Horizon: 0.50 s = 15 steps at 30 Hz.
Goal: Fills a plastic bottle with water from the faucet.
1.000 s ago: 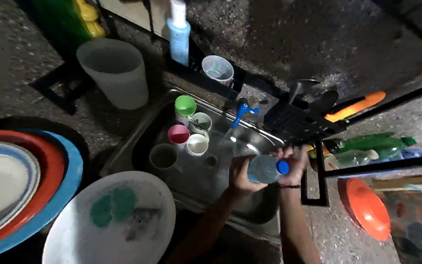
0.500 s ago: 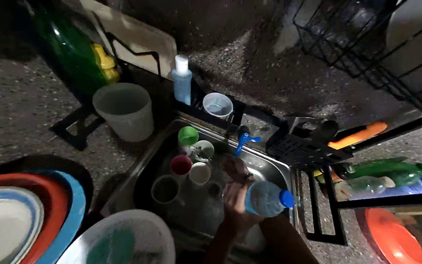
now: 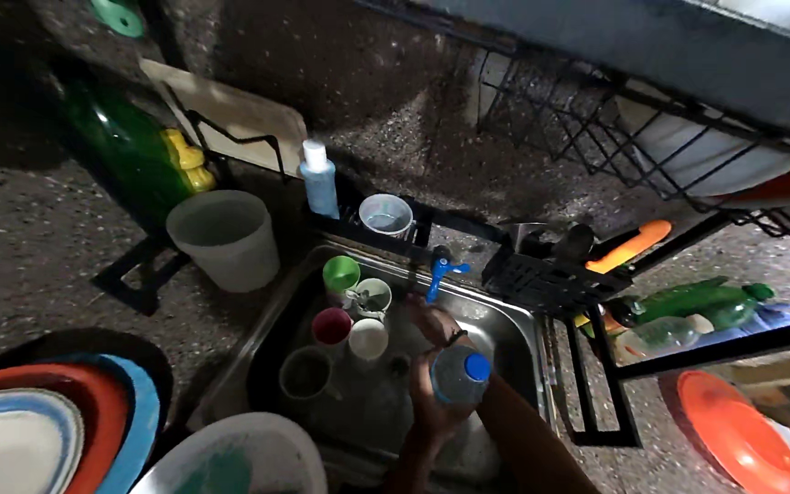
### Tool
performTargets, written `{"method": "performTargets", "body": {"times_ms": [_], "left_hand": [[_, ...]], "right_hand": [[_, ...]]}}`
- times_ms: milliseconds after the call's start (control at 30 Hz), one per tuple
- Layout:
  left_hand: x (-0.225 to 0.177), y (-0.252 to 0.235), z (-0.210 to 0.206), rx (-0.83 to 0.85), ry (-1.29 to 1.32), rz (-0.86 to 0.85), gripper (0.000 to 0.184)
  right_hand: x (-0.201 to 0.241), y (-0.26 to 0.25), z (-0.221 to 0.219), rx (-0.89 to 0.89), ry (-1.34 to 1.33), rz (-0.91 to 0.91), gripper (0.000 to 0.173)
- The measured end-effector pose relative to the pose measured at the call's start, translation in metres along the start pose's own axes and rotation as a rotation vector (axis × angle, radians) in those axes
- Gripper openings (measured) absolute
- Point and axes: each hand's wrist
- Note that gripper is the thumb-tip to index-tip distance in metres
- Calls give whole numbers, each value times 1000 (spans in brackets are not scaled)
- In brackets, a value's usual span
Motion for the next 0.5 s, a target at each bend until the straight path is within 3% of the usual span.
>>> {"method": "performTargets", "body": {"times_ms": [167,267,500], "left_hand": [[4,0,2,-27,-55,10,94],[4,1,-1,-38,-71,10,98],[1,-2,-2,-21,-88,-1,96]], "right_hand": [[-2,1,-10,20,109,22,20],[8,3,-13,-54,103,-68,19],[-1,1,-2,-157,141,-58,15]]}}
Point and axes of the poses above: each hand's wrist, its own y-axis away from the middle knuckle, its own z-axis out of the back of the hand, x = y × z
